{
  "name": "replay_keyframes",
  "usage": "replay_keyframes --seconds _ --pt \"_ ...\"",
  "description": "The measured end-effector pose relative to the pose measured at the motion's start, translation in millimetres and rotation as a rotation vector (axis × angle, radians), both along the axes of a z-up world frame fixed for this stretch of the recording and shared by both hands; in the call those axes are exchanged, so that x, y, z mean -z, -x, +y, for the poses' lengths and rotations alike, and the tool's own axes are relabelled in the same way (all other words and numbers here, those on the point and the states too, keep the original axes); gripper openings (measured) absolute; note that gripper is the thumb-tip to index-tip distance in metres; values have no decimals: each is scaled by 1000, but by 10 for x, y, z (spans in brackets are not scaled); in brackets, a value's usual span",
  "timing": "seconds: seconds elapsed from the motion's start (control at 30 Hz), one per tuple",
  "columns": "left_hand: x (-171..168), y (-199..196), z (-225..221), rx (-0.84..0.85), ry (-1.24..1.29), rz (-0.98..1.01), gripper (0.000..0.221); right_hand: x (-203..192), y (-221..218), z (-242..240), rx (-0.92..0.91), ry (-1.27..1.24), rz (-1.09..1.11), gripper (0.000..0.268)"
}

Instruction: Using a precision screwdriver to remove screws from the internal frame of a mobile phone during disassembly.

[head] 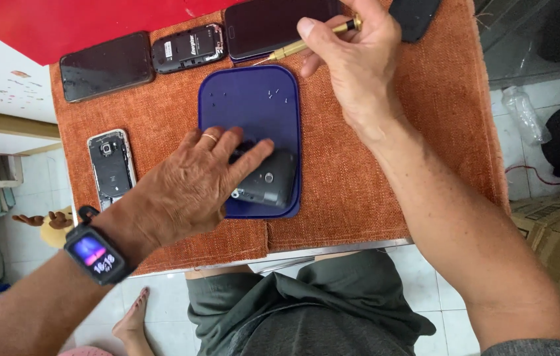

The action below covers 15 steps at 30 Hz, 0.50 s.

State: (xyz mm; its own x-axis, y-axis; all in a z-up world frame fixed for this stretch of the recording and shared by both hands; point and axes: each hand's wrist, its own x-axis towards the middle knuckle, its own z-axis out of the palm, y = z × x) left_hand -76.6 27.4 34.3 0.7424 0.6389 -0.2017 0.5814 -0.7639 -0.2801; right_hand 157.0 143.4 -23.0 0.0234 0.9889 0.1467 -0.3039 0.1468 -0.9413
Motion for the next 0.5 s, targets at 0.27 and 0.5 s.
replay_keyframes --seconds 0.27,0.5 --pt "92 34 245 293 91 290 109 9 10 16 13 -30 -26 28" --pt "150 -89 377 533 -119 329 87 28 35 2 -39 -125 -108 31"
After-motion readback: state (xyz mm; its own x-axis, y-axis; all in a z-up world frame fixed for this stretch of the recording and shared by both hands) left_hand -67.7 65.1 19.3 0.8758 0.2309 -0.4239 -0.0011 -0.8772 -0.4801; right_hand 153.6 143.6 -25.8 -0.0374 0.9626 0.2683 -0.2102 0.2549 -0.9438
